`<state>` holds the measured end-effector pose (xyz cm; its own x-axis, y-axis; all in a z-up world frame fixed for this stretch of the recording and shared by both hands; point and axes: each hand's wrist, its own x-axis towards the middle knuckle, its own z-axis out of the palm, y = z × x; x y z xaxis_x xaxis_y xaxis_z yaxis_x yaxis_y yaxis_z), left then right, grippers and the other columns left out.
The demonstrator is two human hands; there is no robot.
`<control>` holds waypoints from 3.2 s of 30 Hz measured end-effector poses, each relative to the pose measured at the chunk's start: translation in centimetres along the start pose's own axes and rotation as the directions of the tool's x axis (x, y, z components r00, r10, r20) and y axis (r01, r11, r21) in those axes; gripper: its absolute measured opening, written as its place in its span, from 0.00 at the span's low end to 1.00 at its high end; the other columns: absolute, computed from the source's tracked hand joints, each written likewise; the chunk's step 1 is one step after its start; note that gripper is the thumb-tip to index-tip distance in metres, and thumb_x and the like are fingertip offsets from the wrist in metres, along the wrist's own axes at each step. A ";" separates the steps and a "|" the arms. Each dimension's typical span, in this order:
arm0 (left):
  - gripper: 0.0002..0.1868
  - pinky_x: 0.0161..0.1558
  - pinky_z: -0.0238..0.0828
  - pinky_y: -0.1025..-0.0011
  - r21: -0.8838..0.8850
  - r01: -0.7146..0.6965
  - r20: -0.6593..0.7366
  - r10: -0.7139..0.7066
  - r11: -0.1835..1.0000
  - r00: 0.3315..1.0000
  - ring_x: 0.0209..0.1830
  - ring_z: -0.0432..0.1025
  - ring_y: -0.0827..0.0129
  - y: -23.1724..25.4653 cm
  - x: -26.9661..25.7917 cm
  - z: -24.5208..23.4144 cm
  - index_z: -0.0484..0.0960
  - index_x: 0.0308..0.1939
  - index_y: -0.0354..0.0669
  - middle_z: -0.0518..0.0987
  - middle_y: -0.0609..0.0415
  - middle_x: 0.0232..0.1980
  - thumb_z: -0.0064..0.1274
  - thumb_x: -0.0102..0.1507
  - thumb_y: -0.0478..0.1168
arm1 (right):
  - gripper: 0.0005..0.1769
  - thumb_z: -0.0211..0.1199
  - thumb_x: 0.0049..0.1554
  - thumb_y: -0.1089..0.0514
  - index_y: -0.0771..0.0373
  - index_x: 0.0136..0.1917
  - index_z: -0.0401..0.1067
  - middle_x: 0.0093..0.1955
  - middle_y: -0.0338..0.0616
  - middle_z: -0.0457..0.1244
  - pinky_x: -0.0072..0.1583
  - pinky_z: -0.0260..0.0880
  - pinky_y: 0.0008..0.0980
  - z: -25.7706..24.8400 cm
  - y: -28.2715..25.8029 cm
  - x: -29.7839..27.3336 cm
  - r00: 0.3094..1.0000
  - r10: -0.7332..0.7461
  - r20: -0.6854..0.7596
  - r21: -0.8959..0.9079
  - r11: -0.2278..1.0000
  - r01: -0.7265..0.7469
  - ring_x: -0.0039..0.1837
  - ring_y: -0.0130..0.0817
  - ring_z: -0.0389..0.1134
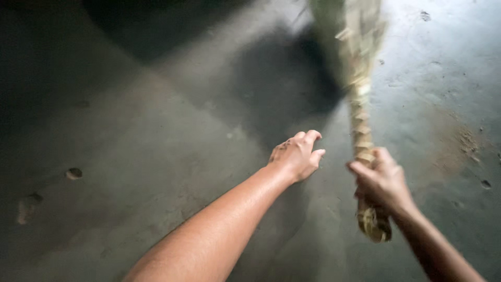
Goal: The person sweeps debris into a pile on the floor using a grass broom.
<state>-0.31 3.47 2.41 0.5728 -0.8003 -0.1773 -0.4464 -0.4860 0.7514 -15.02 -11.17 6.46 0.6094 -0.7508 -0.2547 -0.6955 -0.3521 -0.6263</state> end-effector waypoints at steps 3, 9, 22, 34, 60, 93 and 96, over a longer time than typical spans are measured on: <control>0.26 0.63 0.66 0.53 0.010 -0.039 -0.004 0.039 0.999 0.999 0.65 0.70 0.51 -0.2 -1.7 -0.1 0.70 0.66 0.53 0.74 0.48 0.65 0.47 0.66 0.54 | 0.21 0.66 0.56 0.53 0.66 0.57 0.66 0.34 0.50 0.65 0.33 0.72 0.41 1.2 1.1 -3.2 0.991 0.125 0.040 -0.044 0.991 -0.123 0.32 0.39 0.70; 0.26 0.64 0.67 0.55 0.063 -0.131 0.073 0.126 0.989 0.989 0.65 0.70 0.51 -0.5 -4.1 -1.1 0.70 0.66 0.52 0.75 0.47 0.65 0.47 0.66 0.54 | 0.16 0.64 0.57 0.53 0.63 0.55 0.69 0.35 0.50 0.65 0.33 0.70 0.42 -1.3 2.8 -5.8 0.949 0.315 -0.006 0.008 0.949 -0.315 0.32 0.40 0.68; 0.47 0.65 0.65 0.54 -0.047 -0.188 0.412 0.191 0.981 0.891 0.70 0.67 0.49 3.2 -10.6 1.4 0.66 0.69 0.36 0.71 0.36 0.68 0.37 0.65 0.74 | 0.14 0.61 0.64 0.57 0.68 0.57 0.64 0.36 0.44 0.62 0.35 0.74 0.35 1.1 1.2 -10.5 0.703 0.449 -0.551 0.697 0.711 0.092 0.33 0.33 0.66; 0.33 0.68 0.57 0.44 0.084 -0.286 0.254 0.257 0.955 0.932 0.71 0.65 0.50 5.9 -8.5 5.1 0.73 0.66 0.48 0.74 0.43 0.67 0.48 0.65 0.63 | 0.14 0.46 0.64 0.62 0.70 0.61 0.54 0.49 0.54 0.67 0.35 0.73 0.39 3.5 19.2 2.5 0.754 0.630 -0.186 0.960 0.280 0.003 0.43 0.46 0.76; 0.51 0.58 0.61 0.50 0.457 -0.698 0.433 0.547 0.551 0.716 0.73 0.58 0.56 14.7 -11.6 14.9 0.63 0.72 0.45 0.59 0.48 0.76 0.68 0.46 0.48 | 0.23 0.59 0.56 0.57 0.66 0.58 0.52 0.44 0.53 0.62 0.36 0.78 0.42 -2.0 19.7 -7.6 0.266 0.894 -0.362 0.929 0.322 0.183 0.35 0.44 0.69; 0.31 0.66 0.61 0.51 0.163 -0.364 0.177 0.335 0.917 0.925 0.76 0.58 0.55 20.6 -0.2 19.5 0.66 0.68 0.40 0.66 0.47 0.73 0.49 0.66 0.53 | 0.18 0.50 0.60 0.65 0.69 0.62 0.51 0.43 0.50 0.62 0.38 0.80 0.41 -26.7 33.9 5.8 0.685 0.687 -0.245 0.934 0.356 -0.023 0.34 0.34 0.70; 0.31 0.64 0.61 0.50 0.149 -0.352 0.167 0.327 0.924 0.930 0.72 0.60 0.52 21.7 -0.6 19.3 0.68 0.67 0.40 0.66 0.45 0.70 0.51 0.65 0.54 | 0.14 0.56 0.60 0.64 0.73 0.56 0.58 0.40 0.49 0.63 0.39 0.78 0.40 -24.5 34.1 5.6 0.719 0.638 -0.276 0.802 0.565 -0.194 0.35 0.38 0.71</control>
<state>-23.61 -13.36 6.57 0.2718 -0.9620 -0.0254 -0.7163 -0.2199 0.6623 -44.63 -41.09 1.72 -0.1102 -0.9187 -0.3792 -0.2061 0.3944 -0.8955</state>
